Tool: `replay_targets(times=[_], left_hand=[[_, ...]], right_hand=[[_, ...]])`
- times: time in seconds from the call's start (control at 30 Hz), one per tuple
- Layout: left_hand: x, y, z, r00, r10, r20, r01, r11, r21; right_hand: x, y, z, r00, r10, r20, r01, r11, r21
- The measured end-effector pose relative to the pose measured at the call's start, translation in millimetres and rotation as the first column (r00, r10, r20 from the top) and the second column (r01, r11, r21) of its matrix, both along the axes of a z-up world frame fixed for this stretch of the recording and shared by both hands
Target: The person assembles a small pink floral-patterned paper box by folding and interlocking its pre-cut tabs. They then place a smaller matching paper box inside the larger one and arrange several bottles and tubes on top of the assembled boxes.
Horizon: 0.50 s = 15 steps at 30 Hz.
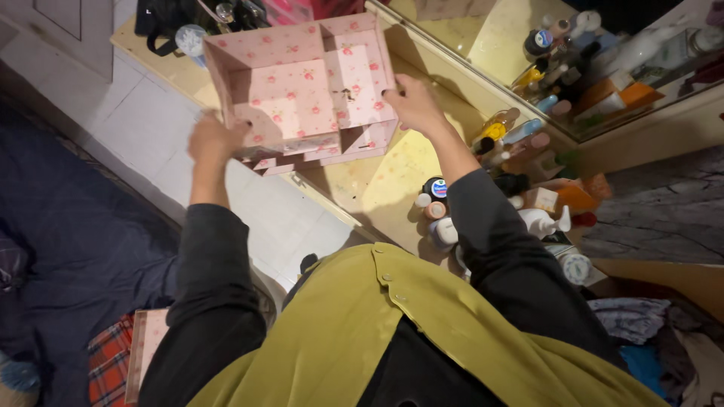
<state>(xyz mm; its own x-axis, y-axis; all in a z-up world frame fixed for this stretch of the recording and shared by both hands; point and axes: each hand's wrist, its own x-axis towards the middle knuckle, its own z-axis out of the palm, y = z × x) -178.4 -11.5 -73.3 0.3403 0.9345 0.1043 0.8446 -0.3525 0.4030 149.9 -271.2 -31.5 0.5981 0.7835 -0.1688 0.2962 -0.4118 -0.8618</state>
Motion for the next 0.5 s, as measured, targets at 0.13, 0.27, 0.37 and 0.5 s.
replay_targets(times=[0.13, 0.27, 0.37, 0.5], left_hand=[[-2, -3, -30, 0.997, -0.073, 0.026, 0.075, 0.995, -0.062], [-12, -5, -28, 0.981, -0.184, 0.068, 0.182, 0.983, 0.033], [-15, -8, -16, 0.953, -0.282, 0.107, 0.285, 0.958, -0.016], [-1, -9, 2, 0.891, -0.43, 0.147, 0.43, 0.902, 0.033]], right_hand=[[-9, 8, -8, 0.841, -0.009, 0.541, -0.047, 0.995, 0.09], [-31, -12, -8, 0.882, -0.096, 0.462, 0.051, 0.993, 0.11], [-65, -48, 0, 0.862, -0.216, 0.458, 0.209, 0.976, 0.068], [-102, -78, 9, 0.819, -0.355, 0.451, 0.312, 0.935, 0.171]])
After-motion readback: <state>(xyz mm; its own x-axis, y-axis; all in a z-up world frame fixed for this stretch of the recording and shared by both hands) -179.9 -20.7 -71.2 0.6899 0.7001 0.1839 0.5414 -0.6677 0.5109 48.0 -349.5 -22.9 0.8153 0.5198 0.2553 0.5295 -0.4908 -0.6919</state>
